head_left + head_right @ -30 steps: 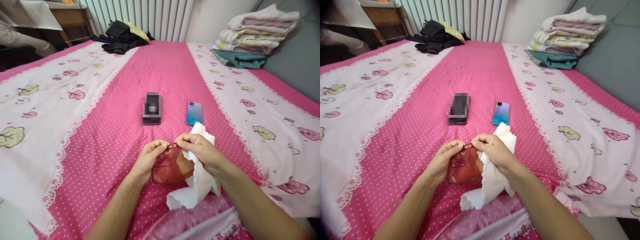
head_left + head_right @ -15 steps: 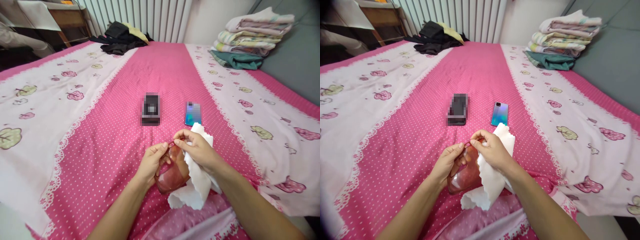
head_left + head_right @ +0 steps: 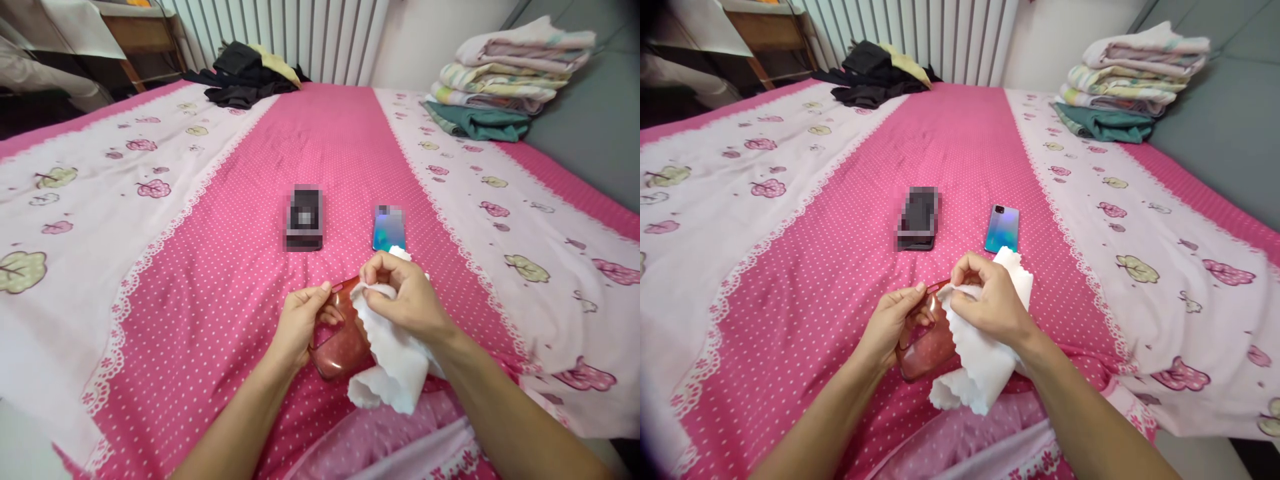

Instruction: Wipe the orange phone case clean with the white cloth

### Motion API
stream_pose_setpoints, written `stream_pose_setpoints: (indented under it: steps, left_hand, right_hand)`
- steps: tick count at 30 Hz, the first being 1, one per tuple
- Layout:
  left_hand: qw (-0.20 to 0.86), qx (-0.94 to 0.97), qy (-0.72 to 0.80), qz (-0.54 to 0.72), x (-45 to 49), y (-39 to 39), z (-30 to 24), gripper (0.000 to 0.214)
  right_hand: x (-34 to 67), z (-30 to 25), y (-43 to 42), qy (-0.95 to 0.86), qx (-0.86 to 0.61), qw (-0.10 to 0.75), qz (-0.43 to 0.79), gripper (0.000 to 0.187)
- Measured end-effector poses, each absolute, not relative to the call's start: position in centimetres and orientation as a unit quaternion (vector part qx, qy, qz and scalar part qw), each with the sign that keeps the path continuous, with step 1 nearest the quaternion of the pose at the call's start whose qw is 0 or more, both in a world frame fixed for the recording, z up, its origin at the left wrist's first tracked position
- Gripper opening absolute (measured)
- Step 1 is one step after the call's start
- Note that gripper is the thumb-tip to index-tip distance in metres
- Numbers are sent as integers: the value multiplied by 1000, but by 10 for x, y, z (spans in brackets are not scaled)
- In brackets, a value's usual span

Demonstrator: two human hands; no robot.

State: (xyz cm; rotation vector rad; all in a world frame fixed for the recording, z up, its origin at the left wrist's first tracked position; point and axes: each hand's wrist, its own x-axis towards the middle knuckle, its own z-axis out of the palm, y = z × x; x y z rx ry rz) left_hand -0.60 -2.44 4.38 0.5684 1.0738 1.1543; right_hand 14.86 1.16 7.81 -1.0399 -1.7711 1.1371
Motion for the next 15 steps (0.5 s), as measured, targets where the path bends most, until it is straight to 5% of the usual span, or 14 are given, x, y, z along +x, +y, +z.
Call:
stream_pose_setpoints:
  steps: [15]
  left_hand:
    - [551,422,509,510,-5,-30,40,43]
  right_hand:
    - [132,73,-2,-764,-474,354,258,4]
